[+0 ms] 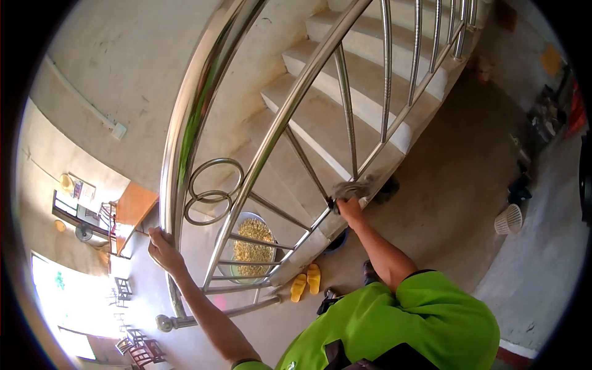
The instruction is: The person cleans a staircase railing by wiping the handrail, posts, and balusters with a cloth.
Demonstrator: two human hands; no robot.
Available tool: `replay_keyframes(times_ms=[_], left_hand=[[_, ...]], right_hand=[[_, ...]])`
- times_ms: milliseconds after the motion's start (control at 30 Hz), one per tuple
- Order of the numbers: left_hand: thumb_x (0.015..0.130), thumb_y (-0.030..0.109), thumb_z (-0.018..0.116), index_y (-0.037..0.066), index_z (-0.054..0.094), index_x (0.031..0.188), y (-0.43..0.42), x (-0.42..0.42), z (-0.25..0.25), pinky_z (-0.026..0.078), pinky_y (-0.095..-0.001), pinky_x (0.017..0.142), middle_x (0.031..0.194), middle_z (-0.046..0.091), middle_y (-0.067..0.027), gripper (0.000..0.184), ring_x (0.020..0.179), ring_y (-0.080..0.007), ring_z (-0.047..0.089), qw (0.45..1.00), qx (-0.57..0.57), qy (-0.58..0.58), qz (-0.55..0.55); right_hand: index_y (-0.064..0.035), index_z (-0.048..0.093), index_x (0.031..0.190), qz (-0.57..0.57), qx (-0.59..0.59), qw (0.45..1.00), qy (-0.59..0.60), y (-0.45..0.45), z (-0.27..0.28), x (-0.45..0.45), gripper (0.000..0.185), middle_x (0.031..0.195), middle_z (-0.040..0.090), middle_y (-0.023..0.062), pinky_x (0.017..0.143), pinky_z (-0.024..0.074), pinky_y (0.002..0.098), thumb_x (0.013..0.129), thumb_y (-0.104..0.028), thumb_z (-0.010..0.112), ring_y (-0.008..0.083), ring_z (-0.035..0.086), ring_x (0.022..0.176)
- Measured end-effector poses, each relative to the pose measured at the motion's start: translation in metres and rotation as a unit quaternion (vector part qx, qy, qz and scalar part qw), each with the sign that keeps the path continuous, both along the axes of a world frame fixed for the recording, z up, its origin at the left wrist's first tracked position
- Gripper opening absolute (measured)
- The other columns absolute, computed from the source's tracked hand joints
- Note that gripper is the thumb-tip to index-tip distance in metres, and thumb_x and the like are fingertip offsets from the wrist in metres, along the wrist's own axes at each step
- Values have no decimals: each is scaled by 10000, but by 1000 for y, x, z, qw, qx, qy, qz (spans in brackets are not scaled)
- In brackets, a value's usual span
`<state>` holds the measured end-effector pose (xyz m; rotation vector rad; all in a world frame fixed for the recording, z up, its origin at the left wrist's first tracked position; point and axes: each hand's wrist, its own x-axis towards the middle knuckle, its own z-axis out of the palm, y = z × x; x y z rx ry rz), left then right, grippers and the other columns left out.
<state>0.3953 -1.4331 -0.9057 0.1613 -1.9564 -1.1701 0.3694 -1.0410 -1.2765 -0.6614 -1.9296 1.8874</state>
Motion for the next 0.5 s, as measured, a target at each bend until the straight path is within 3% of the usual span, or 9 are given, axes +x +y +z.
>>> replay_keyframes(times_ms=[33, 133, 200, 333, 433, 467, 500], left_hand=[[1008, 394, 456, 69, 452, 604, -1, 0, 0, 225, -297, 498, 536, 341, 34, 518, 516, -82, 295, 1000, -2, -1, 1], [1007, 395, 449, 40, 531, 648, -10, -2, -7, 242, -300, 502, 544, 370, 27, 512, 524, -90, 316, 999, -11, -16, 28], [1011, 380, 446, 23, 565, 676, -9, -2, -6, 248, -301, 510, 549, 376, 26, 504, 535, -91, 321, 1000, -2, -11, 28], [1017, 378, 442, 15, 558, 677, -10, 0, -6, 238, -302, 513, 554, 353, 30, 511, 540, -89, 303, 999, -1, -30, 23], [1017, 395, 448, 15, 544, 670, -14, -2, -8, 229, -299, 515, 563, 342, 36, 523, 546, -85, 295, 1000, 5, -20, 13], [1017, 395, 448, 15, 544, 670, -11, -1, -8, 229, -299, 515, 563, 342, 36, 523, 546, -85, 295, 1000, 4, -22, 12], [1016, 397, 450, 14, 546, 674, -7, 0, -6, 231, -298, 518, 567, 345, 38, 522, 552, -85, 298, 999, 0, -25, 24]], right_hand=[[11, 593, 1130, 1, -2, 1000, -1, -4, 1, 1, 356, 1044, 666, 244, 914, 479, 442, 847, -203, 621, 403, 621, 1046], [-9, 607, 1082, -59, 202, 977, 37, -10, 22, -3, 356, 1061, 649, 268, 880, 475, 524, 844, -265, 675, 473, 594, 1012], [-40, 614, 1064, -42, 259, 963, -68, 11, 59, -6, 333, 1014, 638, 247, 830, 497, 524, 857, -295, 667, 458, 612, 955], [-70, 615, 1094, 10, 410, 901, -145, 10, 62, -7, 309, 1069, 590, 223, 804, 513, 524, 868, -276, 657, 440, 619, 935], [-88, 603, 1178, 36, 399, 911, -96, -20, 31, 14, 390, 1055, 611, 217, 799, 529, 514, 855, -295, 675, 440, 642, 887], [-95, 532, 1275, -13, 420, 904, -73, -30, -15, 10, 437, 1102, 604, 219, 724, 569, 469, 878, -242, 640, 382, 664, 894], [-95, 532, 1275, -13, 419, 905, -73, -36, -25, 8, 437, 1102, 604, 219, 724, 569, 469, 878, -242, 640, 382, 664, 894]])
